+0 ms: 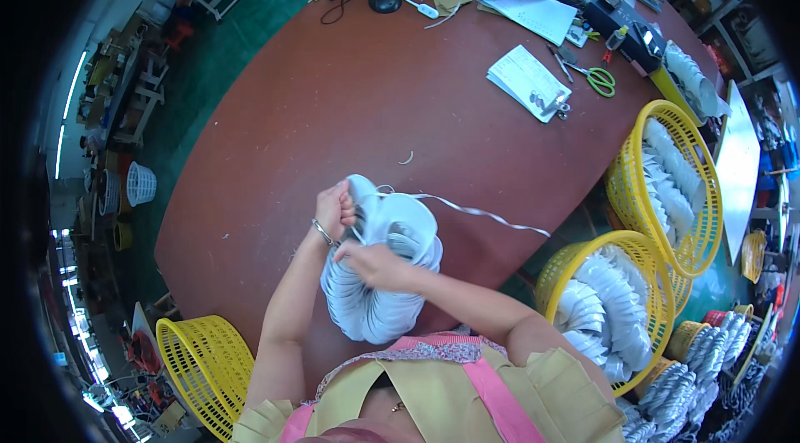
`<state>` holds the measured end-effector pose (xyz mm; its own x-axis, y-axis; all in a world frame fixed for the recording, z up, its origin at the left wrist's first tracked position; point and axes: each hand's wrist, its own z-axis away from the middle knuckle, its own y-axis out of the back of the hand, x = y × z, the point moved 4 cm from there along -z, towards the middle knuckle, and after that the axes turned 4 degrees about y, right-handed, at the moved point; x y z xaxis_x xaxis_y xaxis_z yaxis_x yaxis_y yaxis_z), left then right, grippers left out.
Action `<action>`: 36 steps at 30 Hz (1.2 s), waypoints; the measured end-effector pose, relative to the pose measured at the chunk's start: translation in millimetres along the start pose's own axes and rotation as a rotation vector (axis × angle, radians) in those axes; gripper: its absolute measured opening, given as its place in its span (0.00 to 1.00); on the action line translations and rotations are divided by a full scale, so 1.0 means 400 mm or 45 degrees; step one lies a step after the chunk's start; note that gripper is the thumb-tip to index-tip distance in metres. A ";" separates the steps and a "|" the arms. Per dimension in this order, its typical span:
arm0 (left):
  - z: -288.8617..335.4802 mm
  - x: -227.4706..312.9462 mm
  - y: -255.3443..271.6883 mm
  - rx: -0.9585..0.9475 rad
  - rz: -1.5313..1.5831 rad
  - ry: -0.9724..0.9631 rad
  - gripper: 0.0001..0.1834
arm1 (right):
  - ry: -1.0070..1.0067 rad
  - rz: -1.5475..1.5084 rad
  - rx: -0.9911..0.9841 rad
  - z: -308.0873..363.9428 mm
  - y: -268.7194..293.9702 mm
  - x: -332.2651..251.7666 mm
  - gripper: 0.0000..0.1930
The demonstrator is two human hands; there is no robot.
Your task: Tying stacks of white shoe components together with string and placing them in baskets.
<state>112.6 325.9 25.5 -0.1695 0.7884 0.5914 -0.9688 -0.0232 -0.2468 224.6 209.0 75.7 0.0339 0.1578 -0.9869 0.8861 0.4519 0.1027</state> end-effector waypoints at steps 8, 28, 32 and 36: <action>-0.034 -0.026 0.034 0.297 -0.010 -0.141 0.20 | 0.168 -0.170 -0.010 0.096 0.011 -0.108 0.08; 0.193 -0.053 -0.209 -0.213 -1.524 -1.289 0.18 | -0.116 -1.296 0.623 0.164 0.267 0.015 0.13; 0.206 -0.064 -0.287 -0.120 -2.144 -0.994 0.16 | -0.012 -0.732 0.698 0.085 0.242 -0.045 0.18; 0.181 -0.028 -0.235 -0.086 -1.659 -1.046 0.20 | -0.156 -0.293 0.841 0.122 0.250 -0.041 0.17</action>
<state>192.6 274.5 97.7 0.6883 -0.3062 0.6576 -0.5135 0.4347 0.7399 335.1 208.6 96.0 -0.1705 0.0050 -0.9853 0.9707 -0.1710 -0.1688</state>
